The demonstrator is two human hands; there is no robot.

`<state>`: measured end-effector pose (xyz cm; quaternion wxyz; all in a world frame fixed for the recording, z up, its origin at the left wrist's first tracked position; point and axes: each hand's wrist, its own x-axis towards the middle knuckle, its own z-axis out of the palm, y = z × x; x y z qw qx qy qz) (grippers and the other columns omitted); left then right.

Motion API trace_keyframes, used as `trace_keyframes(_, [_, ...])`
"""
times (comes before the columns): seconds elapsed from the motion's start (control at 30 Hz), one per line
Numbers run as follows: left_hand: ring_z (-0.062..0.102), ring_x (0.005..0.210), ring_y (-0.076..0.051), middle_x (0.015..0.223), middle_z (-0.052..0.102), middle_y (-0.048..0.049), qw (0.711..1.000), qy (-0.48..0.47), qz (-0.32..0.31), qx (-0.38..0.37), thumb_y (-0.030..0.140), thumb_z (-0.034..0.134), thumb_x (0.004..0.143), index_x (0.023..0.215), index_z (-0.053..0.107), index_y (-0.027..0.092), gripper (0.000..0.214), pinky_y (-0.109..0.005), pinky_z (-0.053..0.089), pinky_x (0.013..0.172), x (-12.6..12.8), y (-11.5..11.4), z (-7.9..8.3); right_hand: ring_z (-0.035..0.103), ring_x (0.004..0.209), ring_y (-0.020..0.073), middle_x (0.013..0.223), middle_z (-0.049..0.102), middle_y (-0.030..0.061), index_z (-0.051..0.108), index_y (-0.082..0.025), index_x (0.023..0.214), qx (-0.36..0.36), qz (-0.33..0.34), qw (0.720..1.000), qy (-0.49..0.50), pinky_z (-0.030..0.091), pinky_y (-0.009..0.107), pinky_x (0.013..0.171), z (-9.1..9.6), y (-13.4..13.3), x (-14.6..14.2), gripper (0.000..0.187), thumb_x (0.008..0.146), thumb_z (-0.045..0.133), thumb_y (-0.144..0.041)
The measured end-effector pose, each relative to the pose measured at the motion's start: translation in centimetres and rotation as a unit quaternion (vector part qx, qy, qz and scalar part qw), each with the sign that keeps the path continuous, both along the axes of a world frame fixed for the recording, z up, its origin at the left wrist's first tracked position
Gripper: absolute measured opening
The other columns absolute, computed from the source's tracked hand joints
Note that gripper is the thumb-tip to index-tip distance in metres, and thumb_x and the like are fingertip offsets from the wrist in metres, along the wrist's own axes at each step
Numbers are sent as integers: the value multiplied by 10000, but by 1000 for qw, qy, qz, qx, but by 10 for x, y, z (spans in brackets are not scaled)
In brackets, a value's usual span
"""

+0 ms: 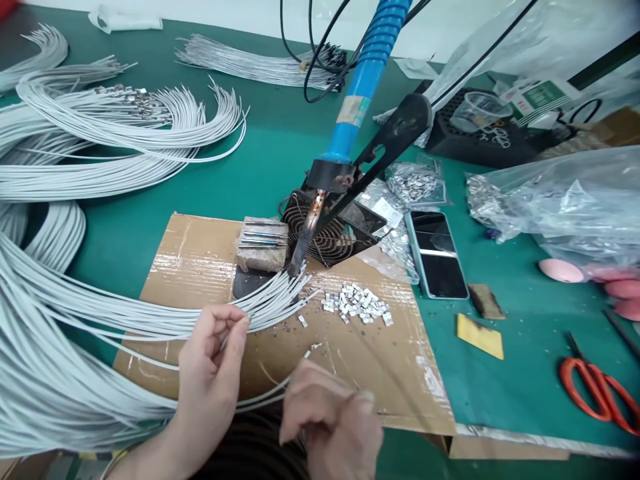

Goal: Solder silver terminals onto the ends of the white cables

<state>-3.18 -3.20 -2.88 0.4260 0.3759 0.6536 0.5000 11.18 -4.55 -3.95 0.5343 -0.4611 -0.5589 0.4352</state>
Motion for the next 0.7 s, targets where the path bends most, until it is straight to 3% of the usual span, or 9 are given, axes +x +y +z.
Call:
trace_keyframes(0.1, [499, 561, -88, 687, 612, 49, 997, -61, -22, -32, 281, 689, 967, 897, 680, 198, 108, -149, 401, 506, -3, 5, 2, 558, 509, 132, 539, 610, 12, 782, -220, 685, -12, -56, 998, 38, 448, 260, 510, 2, 9, 9, 683, 1153, 326, -419])
trace_keyframes(0.17, [487, 555, -76, 660, 597, 57, 995, -83, -28, -42, 269, 702, 954, 846, 687, 193, 133, -132, 384, 501, -1, 5, 8, 575, 534, 116, 675, 675, 8, 843, -232, 893, -59, -48, 997, -5, 459, 239, 513, 3, 16, 11, 365, 1087, 552, -336])
trace_keyframes(0.23, [494, 564, -67, 650, 588, 66, 996, -83, -22, -37, 239, 716, 936, 807, 694, 197, 138, -113, 391, 520, 2, 3, 14, 587, 562, 106, 774, 700, 8, 856, -262, 1019, -104, -11, 994, -23, 466, 224, 519, 2, 22, 10, 181, 1011, 676, -280])
trace_keyframes(0.47, [503, 527, -58, 625, 586, 77, 996, -69, -59, -11, 212, 717, 939, 801, 701, 222, 140, -89, 405, 501, 3, -5, 13, 662, 689, 145, 794, 756, 25, 886, -299, 943, -164, 50, 983, 58, 498, 218, 581, 6, 29, 2, 146, 921, 756, -238])
trace_keyframes(0.6, [596, 567, -77, 665, 670, 45, 995, -63, -73, 2, 213, 705, 945, 809, 700, 217, 136, -104, 460, 526, 6, -8, 12, 609, 598, 116, 697, 729, 2, 884, -295, 868, -142, 19, 988, 63, 450, 189, 512, 7, 28, 1, 151, 885, 772, -194])
trace_keyframes(0.7, [628, 600, -105, 681, 689, 25, 997, -63, -35, -16, 247, 714, 929, 805, 687, 214, 131, -136, 497, 547, 15, -10, 18, 570, 535, 103, 614, 669, -15, 870, -274, 793, -113, -20, 992, 44, 441, 179, 483, 8, 25, -5, 162, 851, 770, -161])
